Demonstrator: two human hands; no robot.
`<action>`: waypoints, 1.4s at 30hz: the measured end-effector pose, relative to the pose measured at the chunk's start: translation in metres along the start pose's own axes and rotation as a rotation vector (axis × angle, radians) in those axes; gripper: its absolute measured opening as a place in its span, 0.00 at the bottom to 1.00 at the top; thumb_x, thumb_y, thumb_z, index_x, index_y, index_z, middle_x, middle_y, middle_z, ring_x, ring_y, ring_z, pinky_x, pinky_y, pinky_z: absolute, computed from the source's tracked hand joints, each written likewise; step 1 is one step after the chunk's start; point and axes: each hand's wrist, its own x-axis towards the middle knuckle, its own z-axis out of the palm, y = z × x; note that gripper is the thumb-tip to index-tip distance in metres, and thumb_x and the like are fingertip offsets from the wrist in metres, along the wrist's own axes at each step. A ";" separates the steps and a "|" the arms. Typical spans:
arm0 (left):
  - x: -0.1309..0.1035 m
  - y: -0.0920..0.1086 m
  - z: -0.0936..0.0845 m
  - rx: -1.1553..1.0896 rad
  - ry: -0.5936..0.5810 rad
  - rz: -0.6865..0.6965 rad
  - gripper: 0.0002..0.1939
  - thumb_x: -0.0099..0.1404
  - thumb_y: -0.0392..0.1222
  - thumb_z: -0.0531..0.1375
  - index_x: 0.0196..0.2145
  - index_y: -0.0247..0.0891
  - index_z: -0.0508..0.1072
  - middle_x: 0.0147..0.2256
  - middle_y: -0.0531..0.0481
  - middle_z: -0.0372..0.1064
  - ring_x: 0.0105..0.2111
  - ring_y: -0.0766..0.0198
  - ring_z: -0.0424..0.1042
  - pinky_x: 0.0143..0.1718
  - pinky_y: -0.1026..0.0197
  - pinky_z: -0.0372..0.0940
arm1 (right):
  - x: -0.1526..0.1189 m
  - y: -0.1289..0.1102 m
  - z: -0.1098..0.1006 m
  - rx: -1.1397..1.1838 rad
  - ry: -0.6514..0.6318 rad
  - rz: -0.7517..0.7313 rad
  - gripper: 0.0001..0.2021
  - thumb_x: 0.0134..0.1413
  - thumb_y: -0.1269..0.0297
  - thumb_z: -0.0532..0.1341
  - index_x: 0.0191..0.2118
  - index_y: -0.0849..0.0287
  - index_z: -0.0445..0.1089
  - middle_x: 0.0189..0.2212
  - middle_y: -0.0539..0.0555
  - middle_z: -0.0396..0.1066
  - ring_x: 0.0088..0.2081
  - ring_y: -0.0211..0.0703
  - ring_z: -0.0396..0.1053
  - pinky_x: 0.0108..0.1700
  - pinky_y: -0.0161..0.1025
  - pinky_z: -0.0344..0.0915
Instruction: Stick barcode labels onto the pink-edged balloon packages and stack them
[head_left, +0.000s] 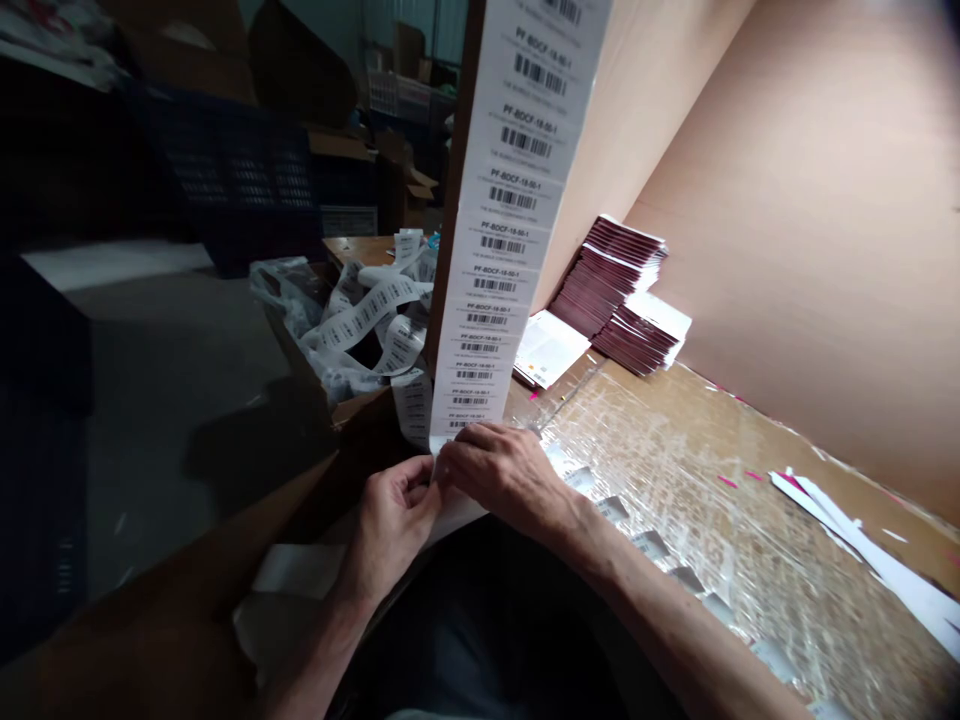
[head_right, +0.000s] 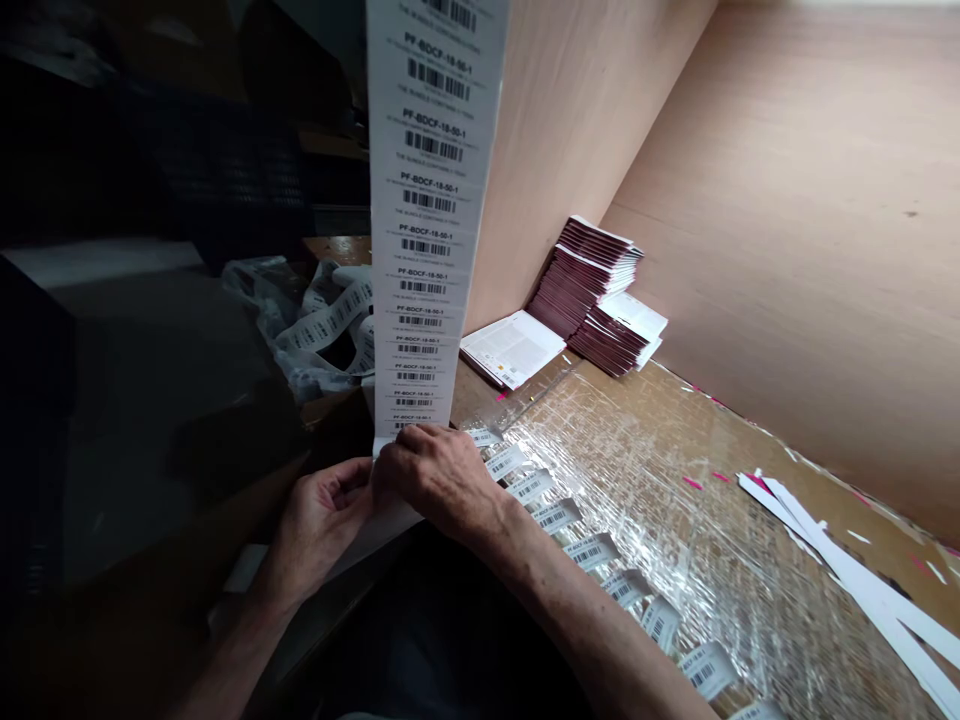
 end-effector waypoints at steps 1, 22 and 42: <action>0.001 -0.001 0.001 -0.002 -0.001 0.010 0.12 0.55 0.42 0.66 0.38 0.35 0.78 0.21 0.56 0.69 0.25 0.66 0.68 0.28 0.68 0.63 | -0.001 -0.001 0.004 -0.003 0.017 0.012 0.08 0.61 0.70 0.58 0.31 0.60 0.72 0.27 0.52 0.69 0.28 0.37 0.65 0.28 0.33 0.57; 0.008 -0.009 -0.039 -0.188 0.193 -0.066 0.17 0.51 0.50 0.71 0.34 0.35 0.77 0.29 0.50 0.77 0.31 0.63 0.74 0.33 0.69 0.67 | 0.005 0.076 0.050 -0.250 -0.131 0.363 0.11 0.65 0.69 0.51 0.39 0.60 0.71 0.38 0.56 0.72 0.32 0.38 0.69 0.26 0.34 0.52; 0.009 0.011 -0.014 -0.071 -0.014 0.048 0.17 0.57 0.47 0.66 0.41 0.33 0.76 0.38 0.42 0.79 0.37 0.55 0.77 0.39 0.61 0.70 | -0.015 -0.011 0.031 0.868 0.475 0.531 0.23 0.61 0.57 0.57 0.59 0.57 0.58 0.46 0.59 0.71 0.44 0.47 0.70 0.44 0.45 0.70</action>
